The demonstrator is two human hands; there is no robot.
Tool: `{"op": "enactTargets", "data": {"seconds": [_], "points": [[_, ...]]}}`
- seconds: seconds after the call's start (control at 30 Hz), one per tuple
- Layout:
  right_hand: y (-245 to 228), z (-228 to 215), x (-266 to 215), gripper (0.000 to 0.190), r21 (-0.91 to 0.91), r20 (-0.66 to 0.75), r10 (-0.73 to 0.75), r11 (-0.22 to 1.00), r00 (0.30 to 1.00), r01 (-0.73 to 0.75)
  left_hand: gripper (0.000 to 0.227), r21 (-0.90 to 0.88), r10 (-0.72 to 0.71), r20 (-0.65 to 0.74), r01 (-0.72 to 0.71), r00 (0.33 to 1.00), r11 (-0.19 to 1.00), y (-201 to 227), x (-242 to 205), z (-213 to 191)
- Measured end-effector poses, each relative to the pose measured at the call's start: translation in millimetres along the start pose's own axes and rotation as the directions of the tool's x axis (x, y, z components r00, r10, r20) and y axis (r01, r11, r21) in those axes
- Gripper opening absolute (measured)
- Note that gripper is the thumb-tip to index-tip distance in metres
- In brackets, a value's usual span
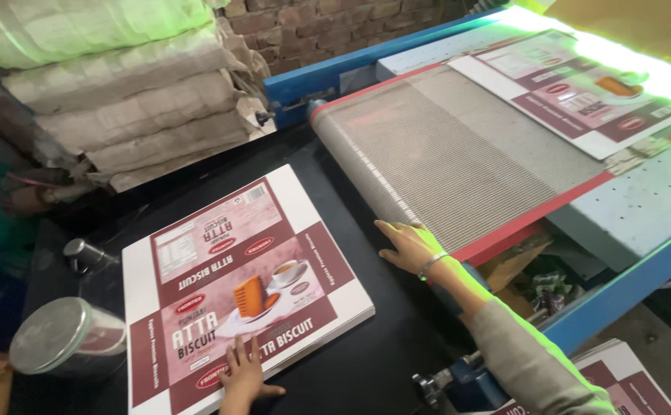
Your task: The person repeatedly picks up printed cardboard boxes from a conveyor belt and stacks them on a table. The boxes are labeled 'ATTA BISCUIT' and are handled one at a time throughout the clip.
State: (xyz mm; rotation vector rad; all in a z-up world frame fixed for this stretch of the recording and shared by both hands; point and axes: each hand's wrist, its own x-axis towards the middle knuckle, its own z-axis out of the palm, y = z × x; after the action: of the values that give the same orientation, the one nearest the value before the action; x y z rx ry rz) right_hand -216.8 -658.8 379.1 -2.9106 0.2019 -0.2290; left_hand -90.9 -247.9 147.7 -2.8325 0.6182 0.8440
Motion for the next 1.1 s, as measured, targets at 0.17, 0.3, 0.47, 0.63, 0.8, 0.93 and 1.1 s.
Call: {"op": "enactTargets", "data": {"seconds": [0.17,0.3,0.47,0.63,0.8,0.93,1.1], "points": [[9.0,0.0,6.5,0.069,0.021,-0.008,-0.004,1.000,1.000,0.004,0.163,-0.059,-0.008,0.038,0.010,0.999,0.998,3.3,4.2,9.9],[4.1,-0.9,7.8,0.065,0.020,-0.021,-0.022,1.000,1.000,0.022,0.163,-0.047,-0.040,0.073,0.043,0.997,0.998,-2.3,9.1,8.2],[4.5,-0.7,8.5,0.063,0.016,-0.001,-0.012,1.000,1.000,0.012,0.165,-0.062,-0.059,0.088,0.064,0.994,0.996,5.5,15.8,11.5],[5.2,-4.4,9.1,0.059,0.004,-0.062,-0.054,0.999,0.997,0.054,0.167,-0.055,-0.080,0.142,0.089,0.987,0.995,5.2,16.1,8.0],[12.9,-15.8,13.1,0.057,-0.028,-0.052,0.043,0.999,0.998,-0.045,0.164,-0.028,-0.066,0.095,0.069,0.993,0.997,8.1,9.5,3.1],[44.8,-26.2,15.6,0.055,-0.043,-0.169,0.130,0.989,0.977,-0.139,0.164,0.002,-0.070,0.104,0.071,0.992,0.998,10.2,5.4,0.4],[122.3,-26.3,6.6,0.060,-0.040,-0.418,0.260,0.952,0.871,-0.304,0.159,-0.008,-0.003,0.120,0.004,0.993,1.000,0.2,11.5,-7.4]]}}
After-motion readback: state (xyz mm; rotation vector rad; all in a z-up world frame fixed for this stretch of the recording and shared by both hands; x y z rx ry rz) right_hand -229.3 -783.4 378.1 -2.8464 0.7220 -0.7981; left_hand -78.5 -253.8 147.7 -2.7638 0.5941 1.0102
